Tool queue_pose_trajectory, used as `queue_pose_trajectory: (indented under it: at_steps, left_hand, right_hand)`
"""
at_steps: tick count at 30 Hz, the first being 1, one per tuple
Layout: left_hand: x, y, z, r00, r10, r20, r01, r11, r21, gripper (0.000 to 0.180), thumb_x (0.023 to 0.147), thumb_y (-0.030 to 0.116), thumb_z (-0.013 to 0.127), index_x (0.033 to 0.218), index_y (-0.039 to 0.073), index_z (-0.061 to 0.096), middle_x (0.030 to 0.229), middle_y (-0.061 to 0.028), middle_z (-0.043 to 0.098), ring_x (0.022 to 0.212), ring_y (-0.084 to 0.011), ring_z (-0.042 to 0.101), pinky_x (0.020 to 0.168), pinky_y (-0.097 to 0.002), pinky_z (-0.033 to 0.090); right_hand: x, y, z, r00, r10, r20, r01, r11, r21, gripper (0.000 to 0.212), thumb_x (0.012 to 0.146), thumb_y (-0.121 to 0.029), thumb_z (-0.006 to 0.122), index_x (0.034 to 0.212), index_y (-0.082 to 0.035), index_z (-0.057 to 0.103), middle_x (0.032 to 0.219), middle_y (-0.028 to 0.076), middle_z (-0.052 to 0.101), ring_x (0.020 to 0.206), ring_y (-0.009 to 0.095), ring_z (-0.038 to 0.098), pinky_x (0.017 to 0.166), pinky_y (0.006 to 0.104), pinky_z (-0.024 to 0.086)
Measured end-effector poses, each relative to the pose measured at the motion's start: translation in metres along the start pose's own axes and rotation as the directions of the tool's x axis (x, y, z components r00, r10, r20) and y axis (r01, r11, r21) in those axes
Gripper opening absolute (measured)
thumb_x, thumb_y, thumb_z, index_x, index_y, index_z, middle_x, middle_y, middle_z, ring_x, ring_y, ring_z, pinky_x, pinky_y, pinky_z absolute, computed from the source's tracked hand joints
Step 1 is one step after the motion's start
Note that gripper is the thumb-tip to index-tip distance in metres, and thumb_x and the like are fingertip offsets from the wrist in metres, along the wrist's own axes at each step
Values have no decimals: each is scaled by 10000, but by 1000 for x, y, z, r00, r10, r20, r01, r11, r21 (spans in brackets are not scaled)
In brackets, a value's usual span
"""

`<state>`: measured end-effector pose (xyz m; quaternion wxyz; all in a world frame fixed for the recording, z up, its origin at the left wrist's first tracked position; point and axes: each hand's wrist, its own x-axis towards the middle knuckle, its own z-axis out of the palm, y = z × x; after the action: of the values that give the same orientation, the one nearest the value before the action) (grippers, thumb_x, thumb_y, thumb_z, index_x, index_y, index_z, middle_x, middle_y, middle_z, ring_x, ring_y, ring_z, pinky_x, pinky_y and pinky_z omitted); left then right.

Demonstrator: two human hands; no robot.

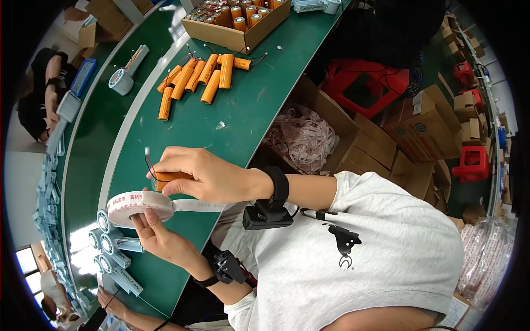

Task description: Assembling electronic components by applying adhesive tape and fitting them into plastic housings on a factory assembly line.

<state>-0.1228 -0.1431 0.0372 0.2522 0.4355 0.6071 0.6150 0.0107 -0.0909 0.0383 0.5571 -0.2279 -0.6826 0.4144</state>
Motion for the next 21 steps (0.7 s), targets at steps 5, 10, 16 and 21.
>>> queue_pose_trajectory:
  at_steps: [5, 10, 16, 21]
  left_hand:
    - [-8, 2, -2, 999, 20, -45, -11, 982, 191, 409, 927, 245, 449, 1152, -96, 448, 1043, -158, 573, 930, -183, 524, 833, -291, 390]
    - [-11, -10, -2, 966, 193, 172, -256, 633, 730, 481, 949, 303, 356, 1230, -88, 360, 1007, -192, 572, 902, -273, 515, 898, -390, 283]
    - [-8, -8, 0, 930, 316, 189, -342, 552, 761, 439, 958, 331, 289, 1102, -63, 419, 894, -188, 543, 820, -311, 452, 849, -407, 221]
    - [-11, -10, 15, 900, 338, 274, -413, 464, 784, 380, 959, 311, 289, 983, -38, 439, 775, -167, 490, 758, -302, 437, 797, -400, 234]
  right_hand:
    - [4, -9, 25, 994, 101, -28, -102, 994, -26, 139, 764, -49, 588, 838, 66, 563, 829, 152, 520, 816, 275, 529, 720, 341, 428]
    - [8, -2, 21, 989, 44, -141, -66, 986, -152, 151, 791, -36, 567, 893, 72, 541, 834, 121, 516, 741, 223, 523, 678, 309, 428]
    - [12, -2, 11, 920, 327, -215, -269, 927, 260, 114, 842, -63, 534, 868, 47, 551, 849, 61, 538, 751, 136, 510, 668, 263, 421]
    - [24, 17, 16, 844, 439, -308, -220, 808, 547, 120, 869, -88, 520, 907, 20, 556, 838, 16, 546, 763, 73, 495, 662, 221, 412]
